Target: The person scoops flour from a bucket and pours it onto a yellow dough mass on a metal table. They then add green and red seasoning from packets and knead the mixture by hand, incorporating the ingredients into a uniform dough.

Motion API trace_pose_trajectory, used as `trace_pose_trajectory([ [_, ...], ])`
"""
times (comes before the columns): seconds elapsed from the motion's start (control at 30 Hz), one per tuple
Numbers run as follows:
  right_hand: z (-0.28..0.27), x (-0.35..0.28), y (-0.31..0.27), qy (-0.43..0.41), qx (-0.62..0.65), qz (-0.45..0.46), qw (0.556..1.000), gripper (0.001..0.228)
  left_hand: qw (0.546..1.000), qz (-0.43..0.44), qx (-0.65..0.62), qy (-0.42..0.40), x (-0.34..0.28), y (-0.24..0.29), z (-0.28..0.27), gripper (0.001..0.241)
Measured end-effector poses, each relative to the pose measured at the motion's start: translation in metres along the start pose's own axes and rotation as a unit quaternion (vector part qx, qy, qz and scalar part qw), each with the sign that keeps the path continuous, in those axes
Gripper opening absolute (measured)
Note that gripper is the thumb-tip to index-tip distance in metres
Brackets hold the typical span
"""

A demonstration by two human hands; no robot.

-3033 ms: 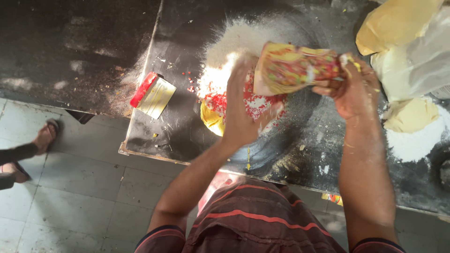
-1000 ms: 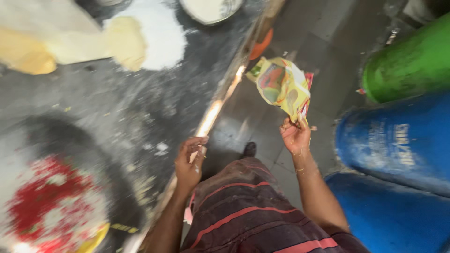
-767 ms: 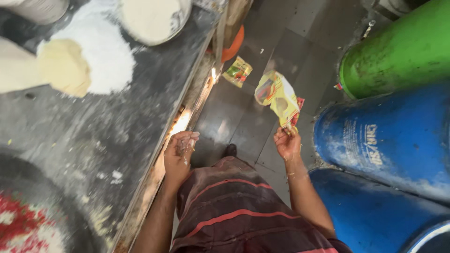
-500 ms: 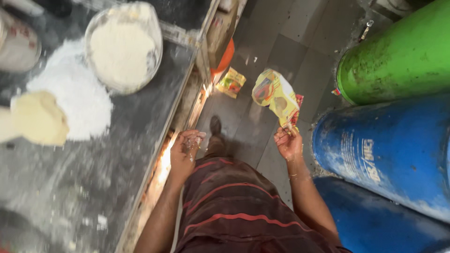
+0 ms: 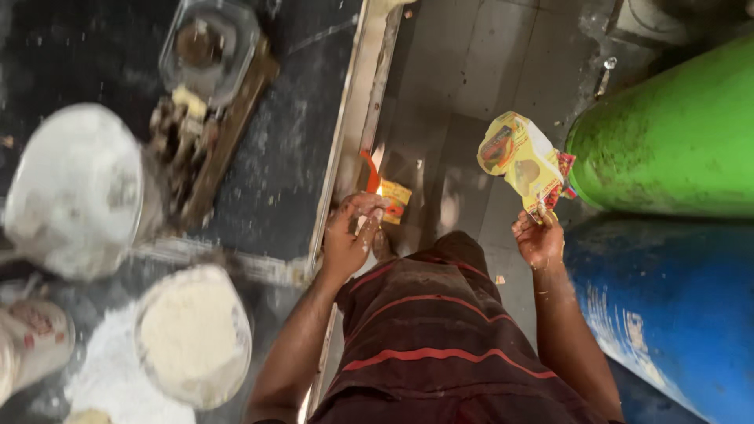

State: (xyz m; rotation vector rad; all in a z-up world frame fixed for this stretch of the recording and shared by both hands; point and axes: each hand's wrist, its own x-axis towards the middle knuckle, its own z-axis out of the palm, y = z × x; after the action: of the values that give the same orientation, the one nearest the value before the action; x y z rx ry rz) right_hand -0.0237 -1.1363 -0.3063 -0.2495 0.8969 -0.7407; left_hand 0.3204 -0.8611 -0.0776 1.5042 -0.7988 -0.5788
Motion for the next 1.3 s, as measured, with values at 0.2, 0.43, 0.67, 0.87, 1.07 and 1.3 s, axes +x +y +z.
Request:
trace_pose_trajectory([
  [0.2, 0.057, 0.142, -0.046, -0.006, -0.047, 0.007, 0.999, 0.016, 0.998, 0.043, 0.046, 0.023, 0.159, 0.002, 0.022, 0.015],
  [0.43, 0.142, 0.309, -0.148, -0.038, -0.068, 0.024, 0.997, 0.007, 0.989, -0.042, -0.048, 0.133, 0.313, -0.024, 0.059, 0.021],
  [0.67, 0.26, 0.436, -0.236, -0.026, -0.119, 0.022, 0.992, 0.004, 0.978, -0.013, -0.047, 0.201, 0.406, -0.048, 0.076, 0.024],
  [0.87, 0.34, 0.538, -0.251, -0.057, -0.162, 0.034, 0.985, 0.007, 0.959, -0.01, -0.108, 0.263, 0.489, -0.077, 0.089, 0.02],
  [1.07, 0.395, 0.624, -0.303, -0.065, -0.141, -0.012, 0.988, 0.008, 0.971, 0.034, -0.14, 0.189, 0.645, -0.089, 0.096, 0.02],
  [1.3, 0.44, 0.702, -0.365, 0.02, -0.155, -0.071, 0.985, 0.007, 0.987, 0.0, -0.096, 0.133, 0.776, -0.069, 0.092, 0.018],
])
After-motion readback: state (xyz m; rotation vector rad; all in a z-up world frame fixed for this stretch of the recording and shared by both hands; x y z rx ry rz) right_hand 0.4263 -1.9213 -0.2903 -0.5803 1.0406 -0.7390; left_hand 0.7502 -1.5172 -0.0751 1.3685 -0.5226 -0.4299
